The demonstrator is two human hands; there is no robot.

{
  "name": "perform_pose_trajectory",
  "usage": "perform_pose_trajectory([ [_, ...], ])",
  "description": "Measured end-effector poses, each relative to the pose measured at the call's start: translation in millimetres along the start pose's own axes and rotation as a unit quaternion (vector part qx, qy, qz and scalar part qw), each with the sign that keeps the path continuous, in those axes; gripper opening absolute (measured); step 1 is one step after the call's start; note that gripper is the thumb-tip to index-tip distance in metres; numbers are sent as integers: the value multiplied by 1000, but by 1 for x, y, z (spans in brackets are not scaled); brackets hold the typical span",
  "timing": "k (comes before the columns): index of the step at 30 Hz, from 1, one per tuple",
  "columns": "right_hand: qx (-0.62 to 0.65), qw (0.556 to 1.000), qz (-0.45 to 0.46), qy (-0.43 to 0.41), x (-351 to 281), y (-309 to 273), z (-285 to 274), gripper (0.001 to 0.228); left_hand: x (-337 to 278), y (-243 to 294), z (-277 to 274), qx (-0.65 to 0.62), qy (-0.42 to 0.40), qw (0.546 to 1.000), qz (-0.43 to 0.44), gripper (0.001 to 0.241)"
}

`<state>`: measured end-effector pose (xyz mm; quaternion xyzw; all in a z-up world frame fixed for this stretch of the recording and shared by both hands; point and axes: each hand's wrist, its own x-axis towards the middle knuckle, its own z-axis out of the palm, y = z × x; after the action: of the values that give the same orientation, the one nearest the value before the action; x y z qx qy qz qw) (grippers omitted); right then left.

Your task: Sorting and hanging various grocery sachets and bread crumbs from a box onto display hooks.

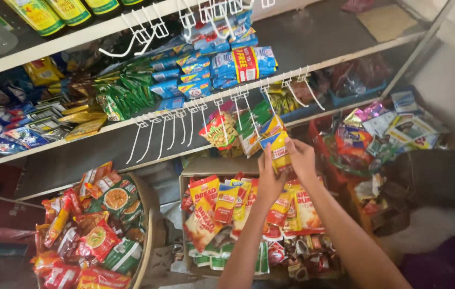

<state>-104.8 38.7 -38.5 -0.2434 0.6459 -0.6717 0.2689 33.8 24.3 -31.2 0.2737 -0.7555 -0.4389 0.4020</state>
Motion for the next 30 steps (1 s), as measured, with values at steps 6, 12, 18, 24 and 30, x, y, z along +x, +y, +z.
perform_pose_trajectory([
  [6, 48, 998, -14, -41, 17, 5, -1, 33, 8, 8, 7, 10, 17, 1000, -23, 100],
  [12, 45, 998, -9, -47, 28, 7, -1, 32, 13, 5, 12, 23, 17, 999, -29, 101],
  [18, -22, 998, -8, -52, 49, 25, -2, 37, 20, -2, 16, 46, 25, 998, -23, 101],
  [24, -55, 995, -62, -50, 101, 71, 3, 33, 38, -22, 24, 42, 12, 998, -49, 105],
  [30, -149, 985, -74, -40, 123, 61, 10, 39, 59, -47, 34, 63, 15, 995, -69, 103],
])
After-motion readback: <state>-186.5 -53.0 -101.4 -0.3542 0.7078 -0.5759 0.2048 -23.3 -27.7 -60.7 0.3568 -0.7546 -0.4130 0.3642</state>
